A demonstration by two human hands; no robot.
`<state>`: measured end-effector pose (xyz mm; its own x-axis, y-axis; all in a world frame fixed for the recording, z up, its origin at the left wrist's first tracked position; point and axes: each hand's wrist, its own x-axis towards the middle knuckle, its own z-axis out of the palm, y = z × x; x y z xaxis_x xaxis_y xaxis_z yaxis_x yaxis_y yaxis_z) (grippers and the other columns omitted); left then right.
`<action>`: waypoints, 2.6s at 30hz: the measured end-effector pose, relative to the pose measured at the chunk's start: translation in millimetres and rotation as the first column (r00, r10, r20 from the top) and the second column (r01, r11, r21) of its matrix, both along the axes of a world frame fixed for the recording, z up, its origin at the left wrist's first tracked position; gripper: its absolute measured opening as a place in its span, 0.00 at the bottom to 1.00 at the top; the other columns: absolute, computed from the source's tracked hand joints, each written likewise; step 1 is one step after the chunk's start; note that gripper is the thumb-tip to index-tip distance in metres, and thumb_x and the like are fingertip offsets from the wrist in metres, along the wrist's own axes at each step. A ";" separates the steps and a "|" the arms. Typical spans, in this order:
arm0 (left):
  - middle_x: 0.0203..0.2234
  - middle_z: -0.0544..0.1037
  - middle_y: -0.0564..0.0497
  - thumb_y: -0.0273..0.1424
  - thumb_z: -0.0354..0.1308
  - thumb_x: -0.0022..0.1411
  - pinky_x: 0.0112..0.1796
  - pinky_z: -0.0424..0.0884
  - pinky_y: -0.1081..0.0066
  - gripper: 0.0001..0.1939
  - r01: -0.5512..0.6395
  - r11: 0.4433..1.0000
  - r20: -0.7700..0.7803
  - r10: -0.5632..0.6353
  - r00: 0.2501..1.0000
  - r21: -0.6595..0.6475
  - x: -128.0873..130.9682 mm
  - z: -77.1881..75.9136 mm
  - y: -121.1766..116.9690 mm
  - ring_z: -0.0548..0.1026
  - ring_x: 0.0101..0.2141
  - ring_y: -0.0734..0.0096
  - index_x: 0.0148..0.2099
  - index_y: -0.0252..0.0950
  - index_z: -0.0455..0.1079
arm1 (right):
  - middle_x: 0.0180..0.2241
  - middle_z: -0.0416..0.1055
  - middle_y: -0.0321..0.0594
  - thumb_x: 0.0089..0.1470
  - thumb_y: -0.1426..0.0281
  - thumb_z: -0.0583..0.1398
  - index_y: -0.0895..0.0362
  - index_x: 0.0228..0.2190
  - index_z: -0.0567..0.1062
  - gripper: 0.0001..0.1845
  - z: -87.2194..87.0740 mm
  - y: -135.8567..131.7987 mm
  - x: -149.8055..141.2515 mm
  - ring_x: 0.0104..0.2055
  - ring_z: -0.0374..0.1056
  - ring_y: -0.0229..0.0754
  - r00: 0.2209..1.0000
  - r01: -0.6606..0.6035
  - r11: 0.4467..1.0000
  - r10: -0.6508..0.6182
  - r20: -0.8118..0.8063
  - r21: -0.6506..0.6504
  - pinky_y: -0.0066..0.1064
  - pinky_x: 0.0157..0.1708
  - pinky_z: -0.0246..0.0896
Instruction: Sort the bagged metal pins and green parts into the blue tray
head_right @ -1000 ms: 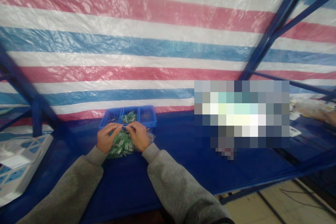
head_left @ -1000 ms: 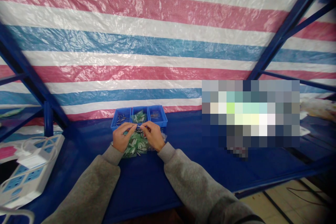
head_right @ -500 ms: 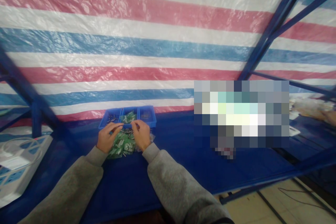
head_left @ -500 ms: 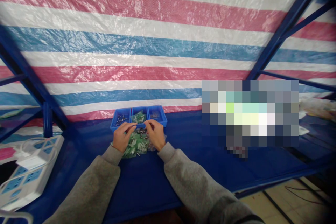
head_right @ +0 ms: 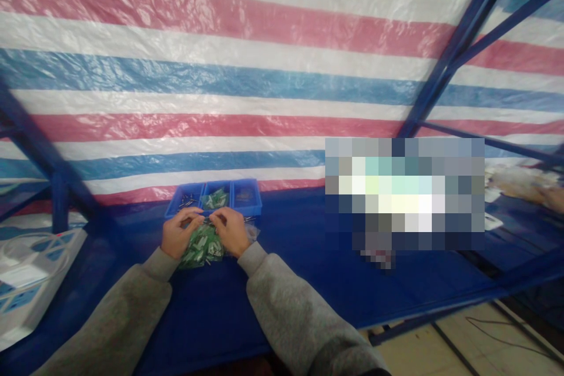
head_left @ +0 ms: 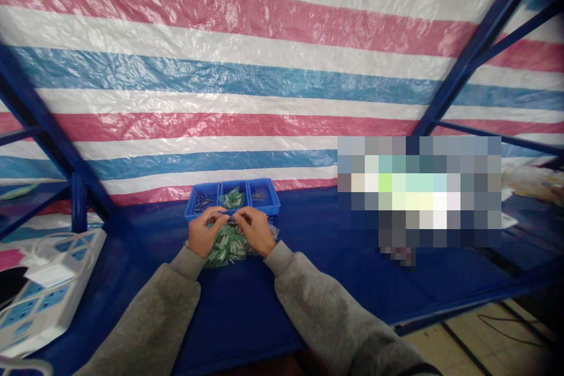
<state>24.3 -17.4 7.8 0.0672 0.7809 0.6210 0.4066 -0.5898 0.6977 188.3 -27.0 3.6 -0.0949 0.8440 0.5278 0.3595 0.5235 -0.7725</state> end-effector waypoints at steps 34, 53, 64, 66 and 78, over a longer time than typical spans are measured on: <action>0.46 0.74 0.46 0.27 0.53 0.59 0.48 0.58 0.55 0.14 -0.235 0.823 -0.459 0.499 0.735 0.517 -32.3 20.0 17.2 0.67 0.50 0.56 0.46 0.43 0.72 | 0.29 0.73 0.37 0.51 0.72 0.57 0.55 0.28 0.75 0.06 1.6 7.7 12.4 0.30 0.66 0.38 0.931 0.261 0.965 -0.247 0.268 -0.016 0.28 0.34 0.58; 0.40 0.75 0.47 0.28 0.50 0.61 0.46 0.59 0.61 0.10 -0.104 0.897 -0.547 0.350 0.761 0.429 -16.6 11.4 9.3 0.69 0.46 0.60 0.41 0.38 0.71 | 0.30 0.71 0.39 0.49 0.60 0.62 0.55 0.26 0.74 0.11 -9.6 2.7 4.4 0.35 0.67 0.41 0.768 0.151 0.988 -0.146 0.624 0.045 0.29 0.34 0.56; 0.37 0.76 0.47 0.28 0.50 0.61 0.46 0.62 0.62 0.09 -0.065 0.906 -0.558 0.312 0.769 0.417 -16.2 11.4 8.0 0.70 0.43 0.63 0.41 0.36 0.72 | 0.32 0.71 0.41 0.54 0.69 0.55 0.57 0.29 0.74 0.08 -2.8 -3.8 -1.0 0.36 0.67 0.40 0.701 0.212 0.976 -0.182 0.690 0.042 0.27 0.35 0.56; 0.37 0.76 0.47 0.28 0.50 0.62 0.45 0.63 0.62 0.09 -0.050 0.910 -0.549 0.292 0.783 0.412 -15.5 10.9 7.4 0.70 0.42 0.63 0.41 0.36 0.72 | 0.31 0.71 0.40 0.53 0.69 0.55 0.57 0.27 0.73 0.08 -1.1 -3.6 0.3 0.35 0.66 0.39 0.737 0.230 0.971 -0.216 0.640 0.063 0.27 0.35 0.56; 0.35 0.78 0.48 0.31 0.53 0.62 0.43 0.66 0.64 0.09 0.152 0.912 -0.514 0.073 0.855 0.382 -9.8 3.4 6.4 0.73 0.38 0.66 0.43 0.36 0.71 | 0.23 0.67 0.34 0.52 0.67 0.56 0.58 0.22 0.71 0.11 -1.5 11.0 9.1 0.27 0.61 0.36 0.983 0.032 0.998 -0.040 -0.177 -0.046 0.26 0.29 0.55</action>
<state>14.5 -11.0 11.2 0.4847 0.4653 0.7407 0.6038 -0.7906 0.1015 197.4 -16.0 2.1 0.0280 0.8675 0.4966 0.2329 0.4775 -0.8472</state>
